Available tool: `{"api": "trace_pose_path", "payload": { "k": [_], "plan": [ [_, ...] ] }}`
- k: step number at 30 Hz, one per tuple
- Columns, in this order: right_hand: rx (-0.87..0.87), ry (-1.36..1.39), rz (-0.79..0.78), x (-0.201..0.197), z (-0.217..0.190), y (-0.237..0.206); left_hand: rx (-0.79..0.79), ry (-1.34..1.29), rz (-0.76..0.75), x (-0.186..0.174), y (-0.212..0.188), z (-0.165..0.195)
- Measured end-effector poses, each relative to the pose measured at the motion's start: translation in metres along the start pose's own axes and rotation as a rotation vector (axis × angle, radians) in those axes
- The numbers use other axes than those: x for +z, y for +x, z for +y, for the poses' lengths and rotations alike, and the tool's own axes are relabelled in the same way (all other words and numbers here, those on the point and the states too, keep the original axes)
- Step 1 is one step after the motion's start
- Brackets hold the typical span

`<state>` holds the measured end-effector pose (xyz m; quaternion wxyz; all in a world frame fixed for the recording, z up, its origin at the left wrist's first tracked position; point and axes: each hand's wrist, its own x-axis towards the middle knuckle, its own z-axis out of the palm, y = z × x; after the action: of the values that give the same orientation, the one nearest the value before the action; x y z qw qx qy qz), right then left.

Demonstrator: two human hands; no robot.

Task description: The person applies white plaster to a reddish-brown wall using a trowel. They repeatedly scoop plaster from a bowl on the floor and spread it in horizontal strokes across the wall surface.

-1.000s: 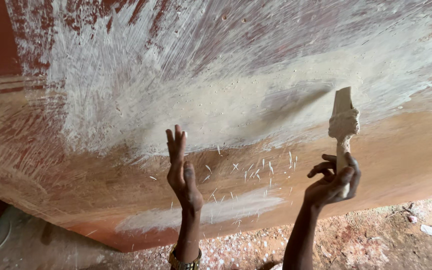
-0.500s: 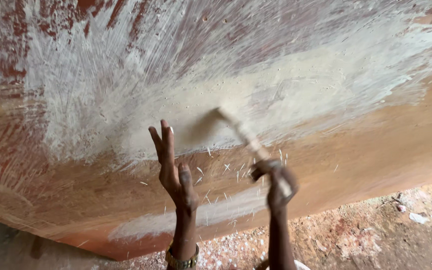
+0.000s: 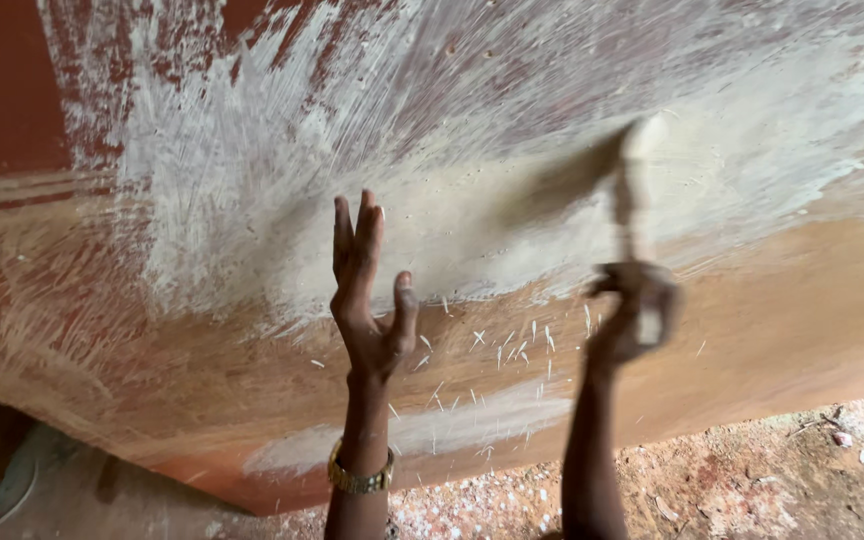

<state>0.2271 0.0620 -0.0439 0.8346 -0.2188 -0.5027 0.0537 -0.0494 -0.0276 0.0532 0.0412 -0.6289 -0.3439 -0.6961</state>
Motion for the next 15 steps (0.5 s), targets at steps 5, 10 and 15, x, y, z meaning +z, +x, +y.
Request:
{"api": "trace_pose_path", "payload": {
  "k": [5,10,15],
  "plan": [
    [-0.328,-0.047,-0.306,0.040,-0.015,-0.074,0.031,-0.013,0.104,0.006,0.008,-0.017],
    [-0.597,-0.287,-0.428,0.023,-0.008,-0.069,0.091,0.051,0.140,0.003,0.025,-0.027],
    [-0.176,-0.090,-0.258,-0.022,0.000,0.001,0.061,0.043,0.098,-0.012,0.027,-0.025]
  ]
}}
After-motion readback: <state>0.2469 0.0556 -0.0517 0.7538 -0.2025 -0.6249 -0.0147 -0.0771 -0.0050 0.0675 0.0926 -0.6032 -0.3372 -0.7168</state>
